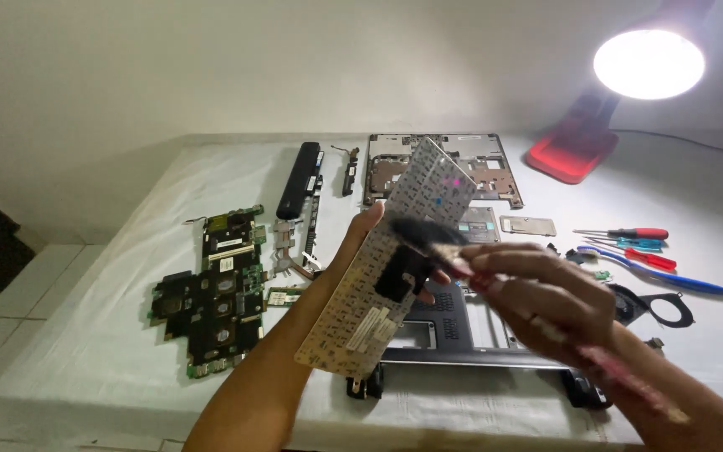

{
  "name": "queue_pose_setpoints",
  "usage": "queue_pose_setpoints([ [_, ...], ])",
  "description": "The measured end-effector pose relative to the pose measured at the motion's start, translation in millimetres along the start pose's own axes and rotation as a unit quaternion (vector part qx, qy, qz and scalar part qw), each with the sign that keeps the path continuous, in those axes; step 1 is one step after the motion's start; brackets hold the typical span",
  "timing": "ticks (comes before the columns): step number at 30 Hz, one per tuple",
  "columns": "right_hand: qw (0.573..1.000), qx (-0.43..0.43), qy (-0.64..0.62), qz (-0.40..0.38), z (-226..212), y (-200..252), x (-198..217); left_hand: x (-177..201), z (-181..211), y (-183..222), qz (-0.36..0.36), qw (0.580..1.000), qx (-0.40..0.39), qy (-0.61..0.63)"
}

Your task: Cleaning and polishing various disassembled laptop components, including the motherboard, keyboard, and casing, using a toothbrush and a paintbrush.

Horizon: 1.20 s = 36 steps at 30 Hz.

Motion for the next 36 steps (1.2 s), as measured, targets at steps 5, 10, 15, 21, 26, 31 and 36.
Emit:
queue_pose_setpoints([
  [5,0.991,-0.026,0.123,0.044,21.7,-32.4,26.8,-48.1,-5.9,1.7,0.079,0.992,0.005,-0.102],
  [10,0.995,0.005,0.02,-0.1,-2.8,-34.3,2.4,-52.0,1.7,0.4,0.104,0.99,-0.029,-0.088],
  [15,0.989,0.072,0.052,-0.119,-39.6,-17.9,-35.4,-58.9,12.3,-2.7,0.144,0.98,-0.134,-0.043],
  [21,0.942,0.072,-0.17,-0.281,-96.8,-8.7,-49.0,-18.6,45.1,26.6,0.134,0.979,-0.15,-0.033],
  [26,0.971,-0.022,-0.097,-0.218,-78.2,2.9,-28.8,-33.5,50.5,26.7,0.266,0.926,-0.263,-0.051],
  [31,0.952,0.035,-0.188,-0.24,-91.8,8.2,-40.0,-16.3,52.6,27.2,0.244,0.93,-0.27,-0.044],
  [36,0.959,-0.189,-0.211,-0.009,-46.0,44.9,-25.1,-30.0,51.4,28.5,0.258,0.908,-0.329,0.009],
])
Point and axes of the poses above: each hand's wrist, its own y-axis away from the middle knuckle, its own x-axis out of the back of the hand, z = x × y, the point moved 6 cm from there along -y, towards the middle knuckle, and after that the axes turned 2 degrees about -z, right-handed, at the moved point
